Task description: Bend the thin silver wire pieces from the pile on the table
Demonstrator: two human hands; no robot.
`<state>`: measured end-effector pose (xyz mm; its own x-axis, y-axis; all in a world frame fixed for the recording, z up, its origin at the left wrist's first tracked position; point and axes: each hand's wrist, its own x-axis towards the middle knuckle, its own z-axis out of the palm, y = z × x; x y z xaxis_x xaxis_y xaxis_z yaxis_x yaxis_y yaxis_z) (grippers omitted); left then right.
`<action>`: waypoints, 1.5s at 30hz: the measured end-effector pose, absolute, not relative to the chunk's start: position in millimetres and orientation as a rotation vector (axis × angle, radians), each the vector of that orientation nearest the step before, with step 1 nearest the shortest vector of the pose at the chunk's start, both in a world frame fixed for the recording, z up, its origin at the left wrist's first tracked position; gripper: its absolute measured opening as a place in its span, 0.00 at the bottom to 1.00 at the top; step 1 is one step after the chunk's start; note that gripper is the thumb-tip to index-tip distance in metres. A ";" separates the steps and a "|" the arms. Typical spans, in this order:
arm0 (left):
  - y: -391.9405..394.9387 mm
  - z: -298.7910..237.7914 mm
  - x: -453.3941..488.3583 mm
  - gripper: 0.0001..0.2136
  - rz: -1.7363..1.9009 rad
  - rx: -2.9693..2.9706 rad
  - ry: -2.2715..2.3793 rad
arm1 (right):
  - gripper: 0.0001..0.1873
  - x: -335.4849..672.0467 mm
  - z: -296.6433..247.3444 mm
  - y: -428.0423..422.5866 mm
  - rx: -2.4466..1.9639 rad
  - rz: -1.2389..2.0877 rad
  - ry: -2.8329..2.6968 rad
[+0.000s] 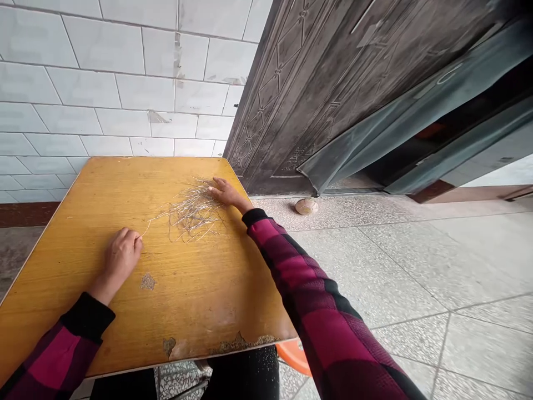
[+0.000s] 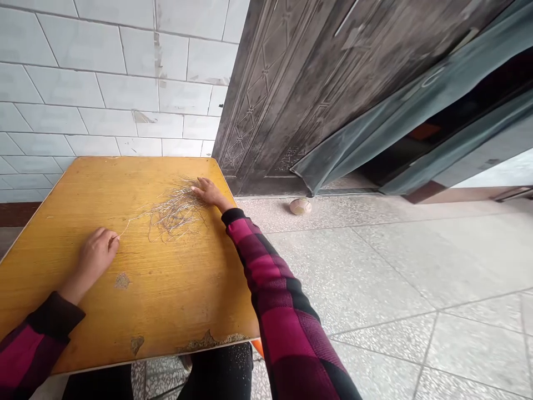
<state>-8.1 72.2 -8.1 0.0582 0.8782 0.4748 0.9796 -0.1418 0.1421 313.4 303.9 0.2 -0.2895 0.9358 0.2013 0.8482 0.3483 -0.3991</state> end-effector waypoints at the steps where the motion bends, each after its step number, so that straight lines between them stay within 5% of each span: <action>1: 72.6 -8.4 -8.4 0.10 -0.672 -2.111 -1.925 | 0.31 305.6 -1.8 302.3 -1.561 0.309 -2.215; 12: 71.5 -7.4 -7.0 0.11 -0.563 -2.094 -2.053 | 0.24 180.1 -1.1 260.2 -1.530 0.380 -2.216; 19: 53.5 7.8 -22.9 0.15 -0.640 -2.099 -2.018 | 0.40 224.0 18.8 235.9 -1.249 0.579 -2.218; 23: 43.6 4.5 -11.9 0.37 -0.498 -2.334 -1.791 | 0.65 264.9 2.6 209.3 -1.098 0.642 -2.540; 26: 43.7 -4.0 -2.2 0.42 -0.317 -2.418 -1.819 | 0.68 248.3 -11.9 194.6 -1.196 0.614 -2.622; 39: 64.8 3.5 -88.8 0.35 -0.328 -1.955 -2.339 | 0.56 77.6 22.9 200.6 -0.933 0.620 -2.780; 42: 66.9 2.1 -94.3 0.33 -0.336 -1.937 -2.326 | 0.38 106.1 51.2 231.7 -0.740 0.677 -2.886; 45: 71.0 0.0 -91.3 0.30 -0.361 -1.899 -2.278 | 0.21 151.8 70.1 266.1 -1.334 0.281 -2.694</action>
